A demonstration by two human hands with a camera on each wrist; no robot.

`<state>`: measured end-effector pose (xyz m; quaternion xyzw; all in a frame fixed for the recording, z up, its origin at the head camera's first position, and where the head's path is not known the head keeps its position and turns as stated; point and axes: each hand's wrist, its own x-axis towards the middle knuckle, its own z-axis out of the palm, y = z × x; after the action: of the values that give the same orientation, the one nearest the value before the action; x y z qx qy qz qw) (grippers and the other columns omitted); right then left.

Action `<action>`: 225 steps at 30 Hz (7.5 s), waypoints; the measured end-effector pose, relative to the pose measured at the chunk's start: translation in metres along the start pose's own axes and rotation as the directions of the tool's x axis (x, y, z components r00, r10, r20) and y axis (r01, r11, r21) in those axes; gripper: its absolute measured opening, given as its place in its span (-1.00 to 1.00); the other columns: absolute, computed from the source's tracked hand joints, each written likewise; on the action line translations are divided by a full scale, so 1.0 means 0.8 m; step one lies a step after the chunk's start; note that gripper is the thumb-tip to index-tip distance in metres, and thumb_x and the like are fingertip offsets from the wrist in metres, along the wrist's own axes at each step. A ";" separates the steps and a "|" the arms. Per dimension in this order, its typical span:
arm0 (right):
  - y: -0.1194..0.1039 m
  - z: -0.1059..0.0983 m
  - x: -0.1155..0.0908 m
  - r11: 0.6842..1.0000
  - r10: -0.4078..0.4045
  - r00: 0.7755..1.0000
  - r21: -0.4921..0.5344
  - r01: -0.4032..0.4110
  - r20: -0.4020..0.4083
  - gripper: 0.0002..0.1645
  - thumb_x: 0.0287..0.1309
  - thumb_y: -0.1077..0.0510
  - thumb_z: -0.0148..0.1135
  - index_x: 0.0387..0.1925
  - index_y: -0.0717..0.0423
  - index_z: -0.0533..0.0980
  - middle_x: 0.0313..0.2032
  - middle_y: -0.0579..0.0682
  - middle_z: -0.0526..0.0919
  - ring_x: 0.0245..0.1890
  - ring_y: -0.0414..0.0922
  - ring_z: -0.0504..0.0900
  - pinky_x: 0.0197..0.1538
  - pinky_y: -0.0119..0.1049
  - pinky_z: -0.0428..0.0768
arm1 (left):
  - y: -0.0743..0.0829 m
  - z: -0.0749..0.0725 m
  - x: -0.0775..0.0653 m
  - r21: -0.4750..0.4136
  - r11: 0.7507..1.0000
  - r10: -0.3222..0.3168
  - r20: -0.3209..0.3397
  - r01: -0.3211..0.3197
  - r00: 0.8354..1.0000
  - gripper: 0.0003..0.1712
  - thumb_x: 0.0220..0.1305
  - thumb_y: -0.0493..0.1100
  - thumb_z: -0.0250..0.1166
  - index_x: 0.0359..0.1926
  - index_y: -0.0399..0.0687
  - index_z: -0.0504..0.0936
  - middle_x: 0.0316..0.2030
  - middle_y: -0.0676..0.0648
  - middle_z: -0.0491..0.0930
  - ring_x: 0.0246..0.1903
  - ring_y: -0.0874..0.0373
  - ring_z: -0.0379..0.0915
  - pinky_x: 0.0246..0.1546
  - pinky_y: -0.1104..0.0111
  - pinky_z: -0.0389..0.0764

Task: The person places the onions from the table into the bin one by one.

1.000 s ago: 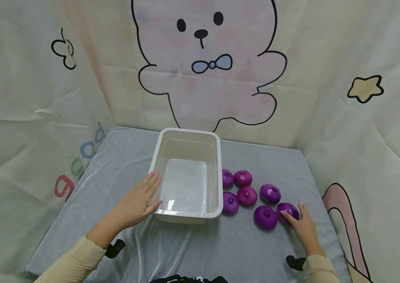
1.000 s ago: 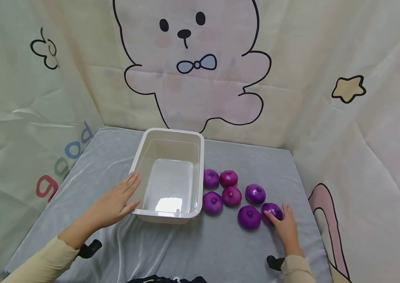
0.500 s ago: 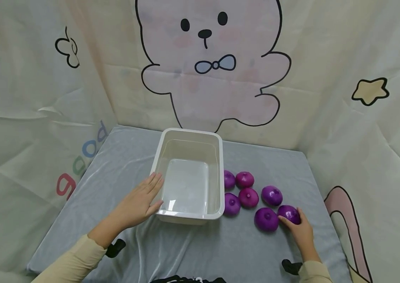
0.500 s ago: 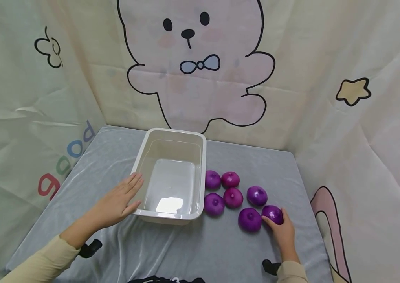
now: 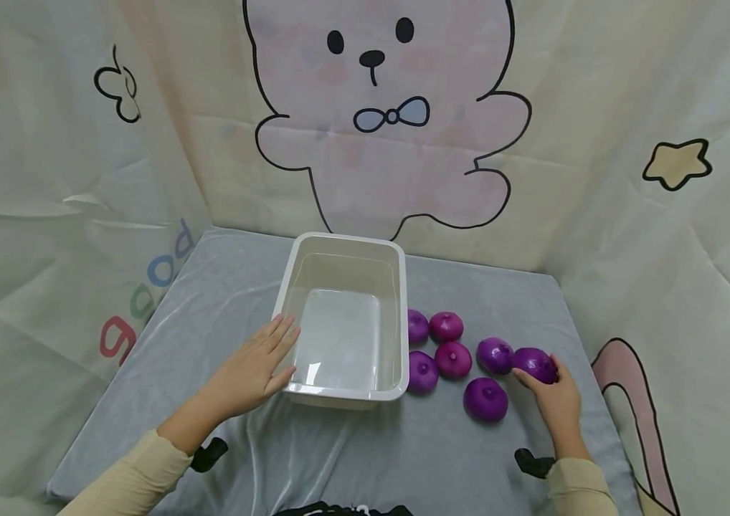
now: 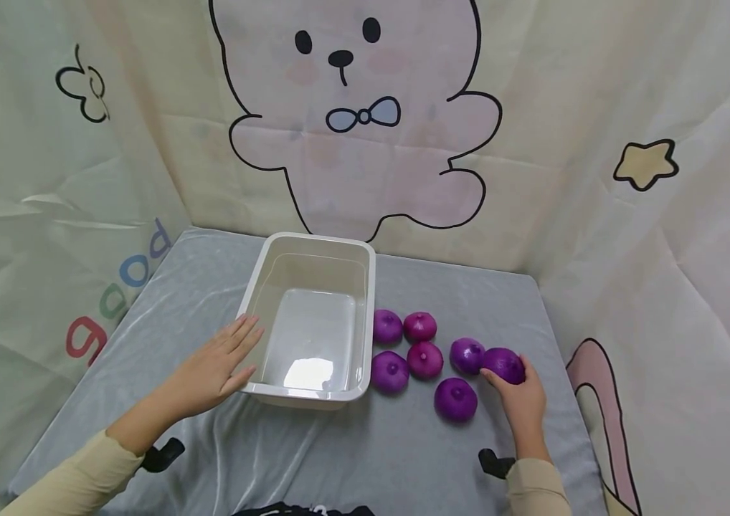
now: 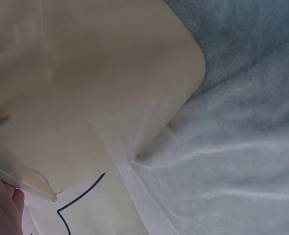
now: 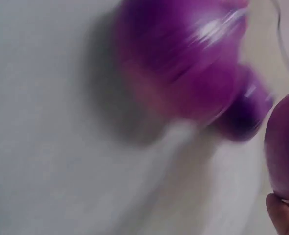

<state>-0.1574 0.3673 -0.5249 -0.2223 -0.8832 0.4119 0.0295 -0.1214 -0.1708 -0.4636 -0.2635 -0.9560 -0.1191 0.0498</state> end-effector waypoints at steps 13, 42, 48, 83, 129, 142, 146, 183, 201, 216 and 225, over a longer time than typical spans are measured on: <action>-0.168 0.028 0.012 0.974 -0.205 0.971 0.118 0.191 0.120 0.19 -0.01 -0.17 0.52 0.55 -0.06 0.08 0.50 0.16 0.20 0.52 0.14 0.16 0.44 0.15 0.31 | -0.003 0.004 -0.001 -0.015 1.000 -0.001 -0.034 0.000 0.999 -0.24 0.42 0.05 0.13 0.48 -0.23 0.21 0.53 -0.24 0.08 0.53 -0.21 -0.03 0.46 -0.03 0.18; -0.400 0.233 -0.012 0.909 -0.414 0.830 0.226 0.351 0.374 0.12 -0.13 -0.11 0.59 0.46 0.03 0.27 0.39 0.12 0.41 0.35 0.10 0.44 0.36 0.05 0.46 | -0.001 0.006 -0.002 0.012 0.999 0.032 -0.095 -0.031 0.995 -0.28 0.43 0.06 0.11 0.45 -0.25 0.27 0.49 -0.27 0.18 0.49 -0.23 0.08 0.40 -0.06 0.27; -0.382 0.288 -0.008 0.916 -0.395 0.833 0.234 0.326 0.388 0.07 -0.13 0.00 0.60 0.42 0.10 0.31 0.36 0.18 0.44 0.34 0.13 0.46 0.37 0.03 0.45 | 0.000 0.006 -0.003 0.017 1.000 0.019 -0.102 -0.018 0.995 -0.28 0.40 0.05 0.14 0.44 -0.24 0.30 0.49 -0.25 0.19 0.49 -0.22 0.08 0.41 -0.06 0.28; -0.346 0.358 -0.011 0.941 -0.323 0.783 0.095 0.324 0.531 0.12 -0.16 0.18 0.61 0.39 0.42 0.23 0.34 0.36 0.40 0.39 0.24 0.36 0.47 -0.02 0.31 | 0.000 0.011 -0.002 0.006 0.999 0.041 -0.134 -0.041 0.990 -0.27 0.36 0.00 0.19 0.43 -0.27 0.30 0.46 -0.25 0.26 0.47 -0.23 0.13 0.56 0.42 -0.26; -0.054 0.013 0.071 0.971 -0.136 0.954 0.226 0.075 0.266 0.06 0.15 0.05 0.43 0.52 0.23 0.07 0.52 0.19 0.14 0.57 0.09 0.02 0.59 -0.05 0.02 | 0.006 0.010 -0.001 -0.047 0.997 0.047 -0.164 -0.056 0.985 -0.30 0.40 0.00 0.17 0.43 -0.27 0.30 0.47 -0.26 0.24 0.47 -0.24 0.10 0.46 0.62 -0.51; -0.003 0.039 0.071 0.987 -0.021 0.947 0.156 -0.030 0.319 0.18 0.12 0.03 0.45 0.56 0.20 -0.05 0.55 0.23 0.02 0.58 0.16 -0.05 0.57 0.08 0.02 | 0.005 0.012 -0.002 -0.040 0.998 0.034 -0.157 -0.041 0.987 -0.28 0.35 -0.04 0.22 0.44 -0.25 0.30 0.48 -0.24 0.22 0.48 -0.22 0.08 0.44 0.62 -0.53; -0.001 0.045 0.071 0.993 0.011 0.949 0.105 -0.046 0.314 0.17 0.11 0.00 0.45 0.55 0.21 -0.03 0.52 0.30 0.06 0.55 0.21 0.00 0.55 0.12 0.04 | 0.004 0.013 -0.002 -0.044 0.999 0.026 -0.141 -0.032 0.990 -0.26 0.34 -0.05 0.23 0.45 -0.24 0.28 0.49 -0.24 0.20 0.49 -0.22 0.06 0.43 0.63 -0.56; -0.354 0.150 0.038 0.851 -0.390 0.892 0.461 0.253 0.231 -0.05 -0.06 0.08 0.57 0.40 0.05 0.37 0.38 0.08 0.45 0.45 0.02 0.32 0.48 0.07 0.28 | 0.002 0.015 0.001 -0.044 0.999 0.011 -0.134 -0.017 0.991 -0.27 0.40 0.02 0.17 0.46 -0.22 0.27 0.51 -0.24 0.16 0.49 -0.23 0.05 0.43 0.61 -0.55; -0.350 0.286 0.002 0.915 -0.254 0.955 0.358 0.186 0.154 -0.06 -0.10 0.06 0.60 0.34 0.17 0.41 0.31 0.22 0.49 0.35 0.14 0.45 0.41 -0.03 0.42 | -0.002 0.015 0.002 -0.030 0.999 0.036 -0.169 -0.041 0.985 -0.27 0.36 0.00 0.20 0.45 -0.22 0.29 0.48 -0.27 0.21 0.46 -0.25 0.12 0.44 0.63 -0.56; -0.279 0.366 0.002 0.917 -0.158 0.987 0.373 0.145 0.003 -0.22 -0.27 0.26 0.63 0.11 0.31 0.55 0.08 0.28 0.66 0.19 0.17 0.59 0.34 -0.02 0.48 | 0.003 0.020 -0.003 -0.035 0.999 0.028 -0.172 -0.034 0.985 -0.27 0.34 0.01 0.22 0.43 -0.21 0.32 0.49 -0.23 0.21 0.46 -0.26 0.12 0.47 0.58 -0.52; -0.277 0.376 0.003 0.925 -0.109 0.994 0.368 0.099 0.006 -0.25 -0.36 0.33 0.63 0.02 0.37 0.55 0.00 0.33 0.68 0.12 0.20 0.61 0.30 -0.02 0.50 | 0.005 0.018 -0.001 -0.022 0.999 0.037 -0.191 -0.042 0.981 -0.26 0.28 -0.03 0.27 0.41 -0.25 0.35 0.46 -0.26 0.26 0.43 -0.27 0.17 0.47 0.59 -0.52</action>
<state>-0.3116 0.0287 -0.5590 -0.1604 -0.8015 0.5704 0.0805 -0.1189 -0.1644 -0.4770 -0.2707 -0.9397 -0.1550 0.1401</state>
